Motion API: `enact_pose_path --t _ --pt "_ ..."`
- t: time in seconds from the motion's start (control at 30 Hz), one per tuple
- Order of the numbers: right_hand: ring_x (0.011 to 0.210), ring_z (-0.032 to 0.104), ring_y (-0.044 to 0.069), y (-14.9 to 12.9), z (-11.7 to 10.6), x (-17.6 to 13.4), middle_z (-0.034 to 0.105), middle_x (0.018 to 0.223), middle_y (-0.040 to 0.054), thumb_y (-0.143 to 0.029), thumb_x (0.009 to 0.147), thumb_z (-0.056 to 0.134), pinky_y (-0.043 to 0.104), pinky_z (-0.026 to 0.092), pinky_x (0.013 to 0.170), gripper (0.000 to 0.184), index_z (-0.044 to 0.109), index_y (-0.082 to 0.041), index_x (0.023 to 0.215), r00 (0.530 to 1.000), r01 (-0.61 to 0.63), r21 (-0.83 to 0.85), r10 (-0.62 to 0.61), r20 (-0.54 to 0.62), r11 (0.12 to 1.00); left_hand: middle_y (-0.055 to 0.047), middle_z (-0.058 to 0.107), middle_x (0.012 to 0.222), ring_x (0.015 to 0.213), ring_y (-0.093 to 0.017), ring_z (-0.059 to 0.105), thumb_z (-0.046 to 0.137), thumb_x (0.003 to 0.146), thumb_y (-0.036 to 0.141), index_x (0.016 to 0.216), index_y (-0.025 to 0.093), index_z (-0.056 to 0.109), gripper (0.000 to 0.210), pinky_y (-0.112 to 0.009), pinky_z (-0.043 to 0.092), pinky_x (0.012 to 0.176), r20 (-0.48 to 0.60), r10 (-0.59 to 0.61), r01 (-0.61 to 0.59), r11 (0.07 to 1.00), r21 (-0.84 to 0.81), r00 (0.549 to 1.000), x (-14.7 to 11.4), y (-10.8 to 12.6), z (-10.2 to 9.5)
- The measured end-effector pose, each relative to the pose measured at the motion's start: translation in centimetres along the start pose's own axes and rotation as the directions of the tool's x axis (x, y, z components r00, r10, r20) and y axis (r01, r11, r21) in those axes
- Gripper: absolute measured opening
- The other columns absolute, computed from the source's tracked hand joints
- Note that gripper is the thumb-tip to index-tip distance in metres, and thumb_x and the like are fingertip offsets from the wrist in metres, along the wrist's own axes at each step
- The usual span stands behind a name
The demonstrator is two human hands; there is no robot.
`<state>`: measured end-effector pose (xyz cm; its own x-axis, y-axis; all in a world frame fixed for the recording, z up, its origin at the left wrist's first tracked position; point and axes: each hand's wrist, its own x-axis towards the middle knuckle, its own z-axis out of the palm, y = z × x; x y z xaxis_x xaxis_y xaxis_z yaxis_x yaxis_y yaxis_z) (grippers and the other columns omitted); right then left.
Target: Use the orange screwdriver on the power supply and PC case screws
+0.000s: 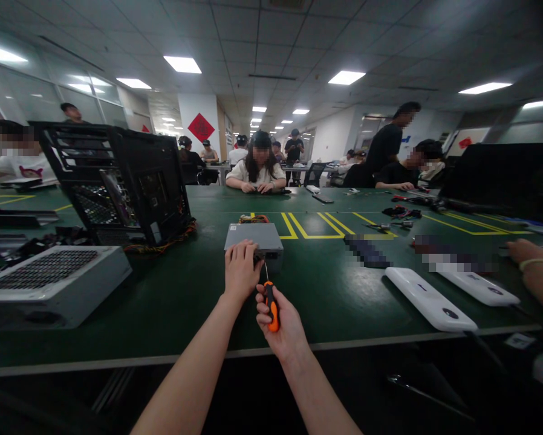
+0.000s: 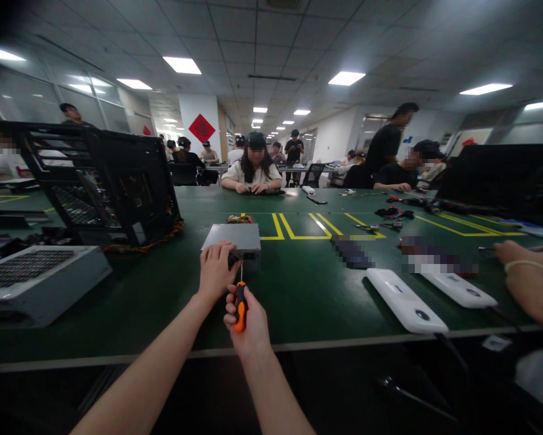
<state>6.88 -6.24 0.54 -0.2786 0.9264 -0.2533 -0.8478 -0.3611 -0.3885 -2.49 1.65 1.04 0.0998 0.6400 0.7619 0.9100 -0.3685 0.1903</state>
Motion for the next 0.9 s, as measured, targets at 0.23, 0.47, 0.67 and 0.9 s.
enact_pose_path --t 0.23,0.47,0.67,0.9 --pt "0.04 0.04 0.002 0.29 0.07 0.0 0.053 0.058 0.0022 -0.018 0.08 0.046 0.01 0.026 0.031 0.016 0.052 -0.011 0.067 0.995 0.064 -0.009 -0.064 -0.082 0.998 -0.009 0.051 0.113 0.112 -0.022 0.039 0.051 0.073 0.023 0.104 0.019 0.049 0.031 -0.04 0.023 0.096 -0.006 0.0 0.0 1.0 0.005 1.0 -0.04 -0.01 0.06" --pt "0.039 0.038 0.002 -0.08 0.04 0.0 0.051 0.058 0.0026 -0.025 0.083 0.041 0.009 0.025 0.029 0.024 0.056 -0.009 0.075 1.0 -0.019 0.015 0.019 0.002 1.0 -0.009 0.051 0.113 0.111 -0.022 0.04 0.051 0.073 0.024 0.104 0.019 0.049 0.031 -0.039 0.022 0.096 -0.011 0.002 -0.002 1.0 0.016 1.0 0.05 0.04 0.1" --pt "0.04 0.039 0.002 0.23 -0.05 0.16 0.053 0.058 0.002 -0.018 0.076 0.051 0.01 0.025 0.03 0.011 0.052 -0.012 0.067 0.993 0.081 -0.013 -0.082 -0.084 0.997 -0.01 0.052 0.111 0.11 -0.023 0.041 0.049 0.073 0.024 0.102 0.019 0.05 0.03 -0.04 0.024 0.095 -0.043 0.007 -0.007 1.0 0.008 0.999 0.12 0.29 0.03" --pt "0.04 0.04 0.002 -0.03 0.05 -0.02 0.051 0.059 0.0023 -0.025 0.079 0.045 0.01 0.026 0.031 0.02 0.056 -0.008 0.075 1.0 0.007 0.001 -0.007 -0.013 1.0 -0.01 0.053 0.11 0.107 -0.024 0.043 0.05 0.073 0.028 0.101 0.018 0.051 0.03 -0.042 0.024 0.094 -0.053 -0.004 0.003 1.0 -0.009 0.999 0.18 0.24 0.31"
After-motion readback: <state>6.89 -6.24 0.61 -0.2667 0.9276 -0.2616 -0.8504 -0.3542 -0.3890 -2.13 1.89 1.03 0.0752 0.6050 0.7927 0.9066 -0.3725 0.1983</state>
